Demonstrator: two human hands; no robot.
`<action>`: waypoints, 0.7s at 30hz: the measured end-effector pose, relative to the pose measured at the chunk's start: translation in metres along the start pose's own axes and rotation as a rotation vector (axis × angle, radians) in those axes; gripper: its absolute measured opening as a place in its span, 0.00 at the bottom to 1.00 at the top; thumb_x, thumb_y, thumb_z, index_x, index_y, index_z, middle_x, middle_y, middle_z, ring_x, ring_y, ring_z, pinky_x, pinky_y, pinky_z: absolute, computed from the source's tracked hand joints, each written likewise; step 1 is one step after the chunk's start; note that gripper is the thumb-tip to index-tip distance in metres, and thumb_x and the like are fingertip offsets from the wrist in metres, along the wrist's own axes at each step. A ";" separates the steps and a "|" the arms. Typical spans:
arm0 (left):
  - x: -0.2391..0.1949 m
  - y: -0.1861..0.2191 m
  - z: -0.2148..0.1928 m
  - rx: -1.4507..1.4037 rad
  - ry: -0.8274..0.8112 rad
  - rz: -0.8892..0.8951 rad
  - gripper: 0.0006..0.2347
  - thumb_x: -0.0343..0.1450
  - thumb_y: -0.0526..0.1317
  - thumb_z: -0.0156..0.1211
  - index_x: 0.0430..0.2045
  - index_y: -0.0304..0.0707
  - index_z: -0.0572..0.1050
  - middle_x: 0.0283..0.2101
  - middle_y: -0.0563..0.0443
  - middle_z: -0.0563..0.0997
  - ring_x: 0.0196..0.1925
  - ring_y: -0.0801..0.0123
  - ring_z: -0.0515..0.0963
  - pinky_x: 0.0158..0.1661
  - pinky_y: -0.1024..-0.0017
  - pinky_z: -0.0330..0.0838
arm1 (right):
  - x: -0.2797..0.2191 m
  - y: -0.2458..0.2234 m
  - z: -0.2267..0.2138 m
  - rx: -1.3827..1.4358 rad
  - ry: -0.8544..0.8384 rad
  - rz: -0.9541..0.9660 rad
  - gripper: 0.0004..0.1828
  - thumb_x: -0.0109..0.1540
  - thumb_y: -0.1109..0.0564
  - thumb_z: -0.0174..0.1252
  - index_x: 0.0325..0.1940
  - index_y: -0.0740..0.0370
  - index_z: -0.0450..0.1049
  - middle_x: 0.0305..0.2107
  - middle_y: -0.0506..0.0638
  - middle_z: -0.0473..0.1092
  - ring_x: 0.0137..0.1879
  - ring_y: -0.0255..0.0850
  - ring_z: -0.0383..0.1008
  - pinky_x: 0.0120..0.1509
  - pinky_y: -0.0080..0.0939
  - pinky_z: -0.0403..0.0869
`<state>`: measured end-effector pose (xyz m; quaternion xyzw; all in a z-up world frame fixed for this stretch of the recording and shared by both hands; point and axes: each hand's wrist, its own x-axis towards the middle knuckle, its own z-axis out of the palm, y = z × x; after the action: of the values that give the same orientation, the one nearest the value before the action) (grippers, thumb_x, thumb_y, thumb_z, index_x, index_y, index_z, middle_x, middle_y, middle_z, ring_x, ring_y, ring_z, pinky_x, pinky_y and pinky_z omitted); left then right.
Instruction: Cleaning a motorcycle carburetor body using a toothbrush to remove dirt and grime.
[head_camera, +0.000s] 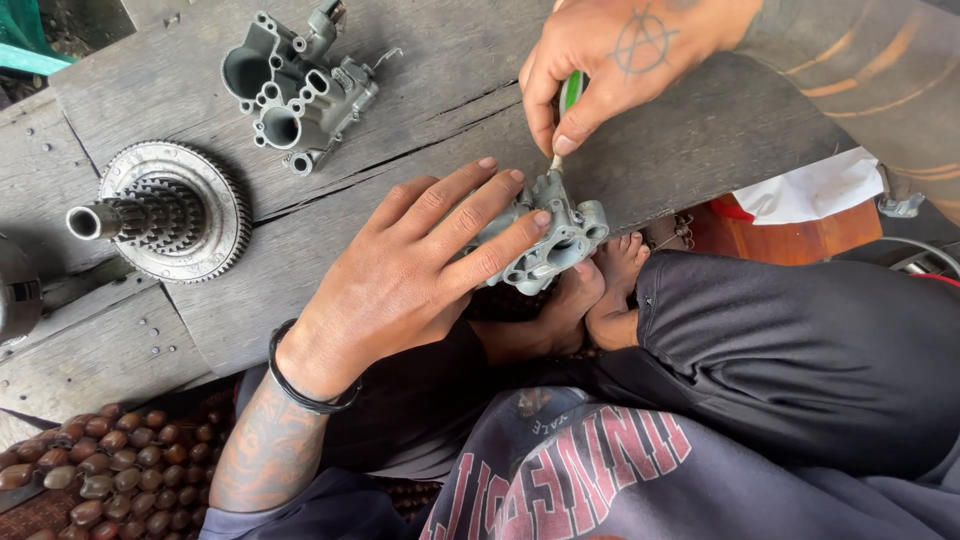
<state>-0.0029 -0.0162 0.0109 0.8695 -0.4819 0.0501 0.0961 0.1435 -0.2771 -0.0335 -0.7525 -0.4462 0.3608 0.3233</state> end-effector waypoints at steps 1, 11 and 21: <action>0.000 0.000 0.000 0.015 -0.004 0.008 0.28 0.68 0.39 0.63 0.66 0.53 0.67 0.69 0.51 0.69 0.70 0.59 0.71 0.60 0.63 0.69 | 0.000 0.000 -0.001 -0.003 -0.016 0.009 0.07 0.51 0.60 0.68 0.32 0.59 0.86 0.27 0.45 0.81 0.28 0.34 0.75 0.32 0.34 0.73; 0.000 -0.001 0.001 -0.137 -0.022 -0.007 0.30 0.63 0.33 0.63 0.63 0.48 0.67 0.68 0.46 0.67 0.58 0.59 0.77 0.54 0.64 0.72 | -0.003 -0.011 0.003 -0.147 -0.003 0.025 0.07 0.52 0.54 0.67 0.32 0.53 0.86 0.22 0.40 0.81 0.22 0.34 0.73 0.30 0.35 0.71; -0.012 -0.033 -0.014 -0.490 -0.041 -0.197 0.31 0.57 0.34 0.72 0.55 0.40 0.63 0.66 0.45 0.71 0.64 0.52 0.73 0.60 0.57 0.66 | -0.021 -0.043 0.017 -0.049 0.145 0.156 0.10 0.61 0.57 0.58 0.42 0.57 0.83 0.32 0.41 0.80 0.23 0.35 0.67 0.27 0.37 0.66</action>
<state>0.0184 0.0141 0.0185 0.8639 -0.3943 -0.0953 0.2986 0.1040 -0.2761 -0.0025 -0.8166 -0.3704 0.3185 0.3073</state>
